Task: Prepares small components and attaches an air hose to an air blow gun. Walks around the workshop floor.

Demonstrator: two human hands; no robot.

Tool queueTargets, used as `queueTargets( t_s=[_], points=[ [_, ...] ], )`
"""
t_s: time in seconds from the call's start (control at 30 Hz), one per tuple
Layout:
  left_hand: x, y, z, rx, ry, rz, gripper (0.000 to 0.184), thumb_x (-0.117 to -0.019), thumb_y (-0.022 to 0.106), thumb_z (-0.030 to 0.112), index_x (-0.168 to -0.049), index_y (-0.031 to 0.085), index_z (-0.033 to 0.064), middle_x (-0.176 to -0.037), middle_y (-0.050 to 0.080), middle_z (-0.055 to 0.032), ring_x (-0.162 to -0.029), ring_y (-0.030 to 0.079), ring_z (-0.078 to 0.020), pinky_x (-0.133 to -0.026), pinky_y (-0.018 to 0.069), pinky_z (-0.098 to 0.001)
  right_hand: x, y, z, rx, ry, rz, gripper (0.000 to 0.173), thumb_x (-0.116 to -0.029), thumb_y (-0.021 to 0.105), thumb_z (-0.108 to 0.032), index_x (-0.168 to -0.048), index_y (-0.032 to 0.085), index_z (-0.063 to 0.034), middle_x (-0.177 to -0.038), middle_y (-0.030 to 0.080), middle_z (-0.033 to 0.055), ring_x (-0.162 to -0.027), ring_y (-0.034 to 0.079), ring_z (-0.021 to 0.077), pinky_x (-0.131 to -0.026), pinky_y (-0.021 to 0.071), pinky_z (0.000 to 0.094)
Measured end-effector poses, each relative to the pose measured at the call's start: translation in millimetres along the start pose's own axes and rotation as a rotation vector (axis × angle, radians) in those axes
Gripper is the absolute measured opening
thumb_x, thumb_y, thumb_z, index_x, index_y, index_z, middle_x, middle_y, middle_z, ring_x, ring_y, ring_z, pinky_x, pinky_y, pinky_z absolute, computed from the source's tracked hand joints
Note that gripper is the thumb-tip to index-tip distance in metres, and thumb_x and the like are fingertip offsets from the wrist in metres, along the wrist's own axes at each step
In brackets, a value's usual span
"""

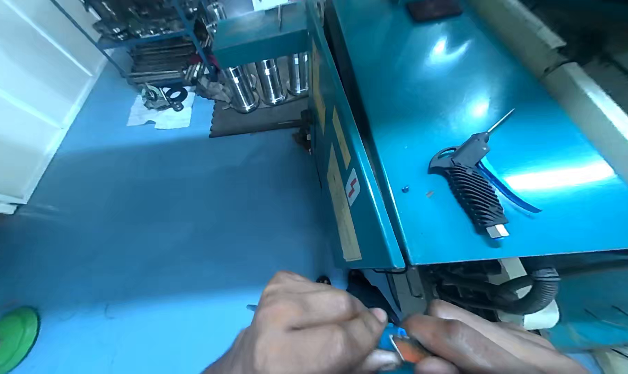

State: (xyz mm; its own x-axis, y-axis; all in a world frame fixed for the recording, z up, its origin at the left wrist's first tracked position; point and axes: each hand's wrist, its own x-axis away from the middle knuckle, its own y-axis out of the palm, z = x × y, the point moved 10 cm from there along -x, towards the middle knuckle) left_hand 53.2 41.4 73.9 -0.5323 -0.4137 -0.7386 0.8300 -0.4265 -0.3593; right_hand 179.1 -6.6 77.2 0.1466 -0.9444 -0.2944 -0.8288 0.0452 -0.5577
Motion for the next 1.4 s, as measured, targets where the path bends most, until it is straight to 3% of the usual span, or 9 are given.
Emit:
queueTargets(
  t_s=[0.3, 0.5, 0.7, 1.07, 1.4],
  points=[
    [-2, 1, 5, -0.091, 0.034, -0.001, 0.014, -0.1019, 0.064, 0.017, -0.102, 0.066, 0.0027, -0.083, 0.065, -0.0058, -0.075, 0.061, -0.0095, -0.07, 0.0489, -0.0181, 0, -1, -1, 0.013, 0.028, 0.006, 0.035, -0.11, 0.049, -0.023, -0.094, 0.065, 0.0023, -0.074, 0.057, 0.014, -0.065, 0.054, 0.0188, -0.054, 0.0399, 0.0279],
    [-1, -2, 3, -0.144, 0.025, 0.019, 0.015, -0.1022, 0.064, 0.019, -0.103, 0.066, 0.0037, -0.087, 0.066, -0.0048, -0.079, 0.063, -0.0083, -0.075, 0.0506, -0.0174, 4, -3, 7, 0.029, 0.088, 0.017, 0.035, -0.11, 0.049, -0.023, -0.095, 0.067, 0.0036, -0.076, 0.061, 0.0157, -0.067, 0.057, 0.019, -0.055, 0.0418, 0.0279],
    [-7, -1, 2, -0.131, 0.028, -0.002, 0.016, -0.1021, 0.064, 0.018, -0.101, 0.066, 0.0025, -0.083, 0.064, -0.0057, -0.076, 0.062, -0.0091, -0.071, 0.0495, -0.0177, 4, -5, 8, 0.007, 0.081, 0.024, 0.035, -0.1101, 0.049, -0.023, -0.095, 0.066, 0.0034, -0.077, 0.061, 0.0152, -0.067, 0.056, 0.0175, -0.056, 0.0413, 0.0266],
    [-7, -4, 0, -0.08, 0.031, -0.003, 0.015, -0.102, 0.064, 0.018, -0.102, 0.066, 0.0027, -0.086, 0.065, -0.0056, -0.08, 0.063, -0.0086, -0.074, 0.0507, -0.0173, -1, -4, 6, -0.042, 0.031, 0.002, 0.035, -0.1102, 0.048, -0.022, -0.095, 0.066, 0.0037, -0.076, 0.059, 0.0149, -0.067, 0.055, 0.0179, -0.056, 0.0409, 0.0267],
    [-8, 4, -19, 0.305, -0.051, -0.038, 0.022, -0.1047, 0.06, 0.021, -0.1, 0.065, 0.0004, -0.085, 0.066, -0.0053, -0.08, 0.063, -0.0048, -0.075, 0.0507, -0.0159, -5, -2, 4, -0.04, -0.048, -0.035, 0.034, -0.1101, 0.048, -0.023, -0.095, 0.067, 0.0016, -0.073, 0.056, 0.0128, -0.063, 0.052, 0.0182, -0.053, 0.0382, 0.0278]
  ],
)
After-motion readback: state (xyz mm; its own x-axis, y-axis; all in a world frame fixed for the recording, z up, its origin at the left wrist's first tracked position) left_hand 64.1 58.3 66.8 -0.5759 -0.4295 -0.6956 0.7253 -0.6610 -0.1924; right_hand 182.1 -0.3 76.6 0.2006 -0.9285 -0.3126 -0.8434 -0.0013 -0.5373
